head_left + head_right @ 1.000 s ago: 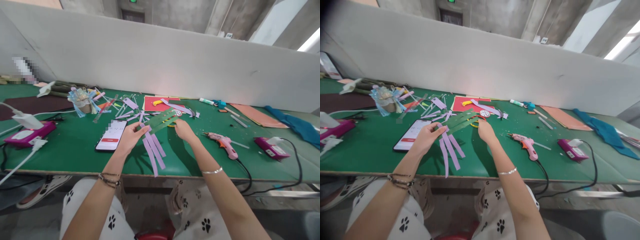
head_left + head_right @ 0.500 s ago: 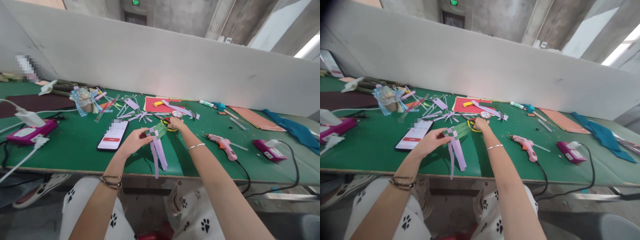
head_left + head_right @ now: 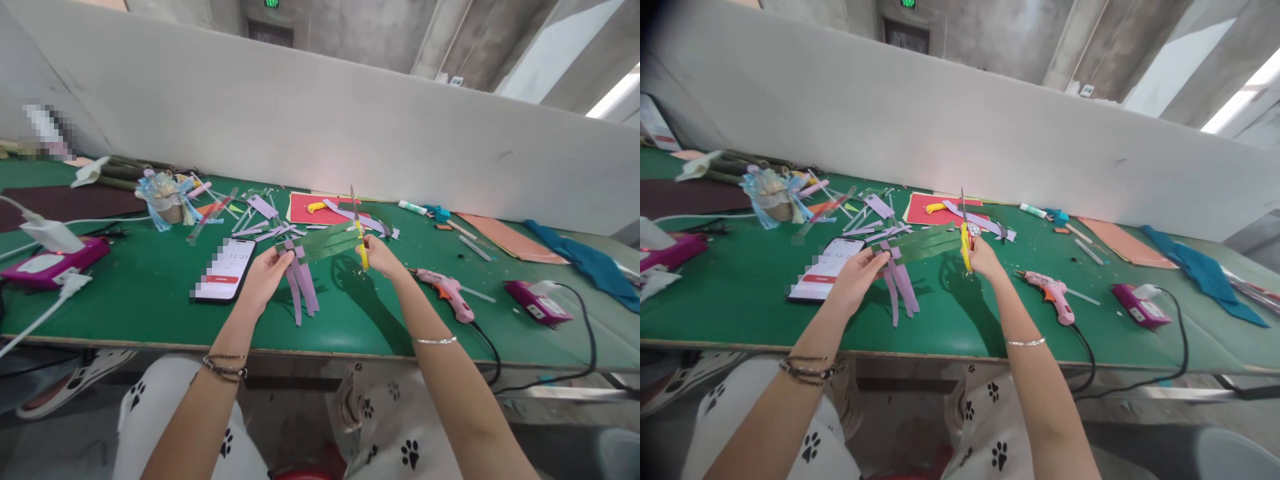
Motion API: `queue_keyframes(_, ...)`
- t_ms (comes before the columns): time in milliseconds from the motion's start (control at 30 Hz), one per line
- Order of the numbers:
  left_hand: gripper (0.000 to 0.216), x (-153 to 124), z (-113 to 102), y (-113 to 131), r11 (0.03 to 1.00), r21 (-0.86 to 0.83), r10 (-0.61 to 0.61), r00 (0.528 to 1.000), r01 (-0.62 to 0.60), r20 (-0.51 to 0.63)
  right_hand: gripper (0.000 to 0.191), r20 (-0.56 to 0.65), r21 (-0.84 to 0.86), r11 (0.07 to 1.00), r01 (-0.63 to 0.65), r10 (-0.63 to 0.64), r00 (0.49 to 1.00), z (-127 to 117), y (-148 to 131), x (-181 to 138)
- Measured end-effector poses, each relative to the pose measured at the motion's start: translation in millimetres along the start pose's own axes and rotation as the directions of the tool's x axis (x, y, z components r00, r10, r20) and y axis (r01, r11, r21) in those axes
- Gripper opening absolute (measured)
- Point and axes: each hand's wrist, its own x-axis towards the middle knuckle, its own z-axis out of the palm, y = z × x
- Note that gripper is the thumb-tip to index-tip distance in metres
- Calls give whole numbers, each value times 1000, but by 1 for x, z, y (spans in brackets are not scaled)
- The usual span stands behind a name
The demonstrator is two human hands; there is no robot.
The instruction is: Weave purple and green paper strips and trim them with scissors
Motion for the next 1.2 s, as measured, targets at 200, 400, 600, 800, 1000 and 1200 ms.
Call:
queue_keyframes(200,35,0,0,-3,998,-62,12,998,-16,-58,31,-11,225,974,-37,40,999,0,-17,-31)
queue_keyframes(400,39,-2,3,-1,993,-115,-22,999,17,-42,45,176,413,911,-4,-76,981,3,-37,-74)
queue_keyframes(600,36,-5,5,8,977,-215,-41,982,1,-183,55,523,335,942,33,-214,825,17,-41,-99)
queue_keyframes(800,28,-8,2,14,946,-319,1,981,-64,-195,52,554,181,942,284,-336,762,25,-40,-101)
queue_keyframes(1000,11,-9,1,20,919,-388,-12,978,-72,-210,50,517,127,923,363,-374,770,17,-41,-102)
queue_keyframes(1200,8,-12,5,26,889,-458,-67,983,-20,-172,57,568,91,921,380,-361,739,11,-41,-99)
